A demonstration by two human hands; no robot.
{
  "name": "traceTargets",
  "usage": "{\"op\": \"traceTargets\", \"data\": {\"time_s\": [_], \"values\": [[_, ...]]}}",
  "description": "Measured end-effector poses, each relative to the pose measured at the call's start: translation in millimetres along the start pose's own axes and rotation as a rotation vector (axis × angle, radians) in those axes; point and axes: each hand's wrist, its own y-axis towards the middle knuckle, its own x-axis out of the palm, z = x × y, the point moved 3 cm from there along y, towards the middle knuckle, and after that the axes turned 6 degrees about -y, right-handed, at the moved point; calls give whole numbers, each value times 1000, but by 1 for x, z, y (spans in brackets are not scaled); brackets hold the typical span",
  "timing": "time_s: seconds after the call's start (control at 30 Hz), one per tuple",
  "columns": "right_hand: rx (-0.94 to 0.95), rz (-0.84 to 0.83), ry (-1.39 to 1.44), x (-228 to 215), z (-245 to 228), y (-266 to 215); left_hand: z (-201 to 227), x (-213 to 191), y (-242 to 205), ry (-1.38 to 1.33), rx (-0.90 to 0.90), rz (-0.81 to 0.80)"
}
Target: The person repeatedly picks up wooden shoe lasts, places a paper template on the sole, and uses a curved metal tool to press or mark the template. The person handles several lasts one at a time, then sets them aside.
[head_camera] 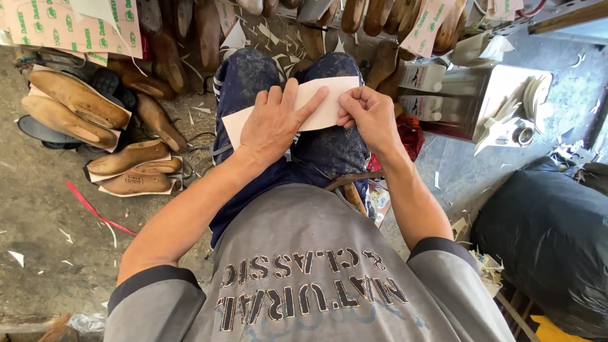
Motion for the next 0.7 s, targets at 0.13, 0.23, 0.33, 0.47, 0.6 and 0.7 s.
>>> {"op": "traceTargets", "data": {"time_s": [0.13, 0.23, 0.33, 0.47, 0.6, 0.7], "values": [[-8, 18, -47, 0, 3, 3, 0, 2, 0, 6, -13, 16], [-1, 24, -48, 3, 7, 6, 1, 1, 0, 15, -14, 17], [23, -17, -20, 0, 13, 14, -1, -2, 2, 22, -6, 26], [19, -29, -39, -2, 3, 10, -1, 1, 2, 23, 22, 51], [-36, 50, -302, -24, -16, -28, 2, 1, -3, 13, 3, 44], [-127, 58, -891, -43, 5, -90, -2, 3, -6, 38, 2, 42]]}}
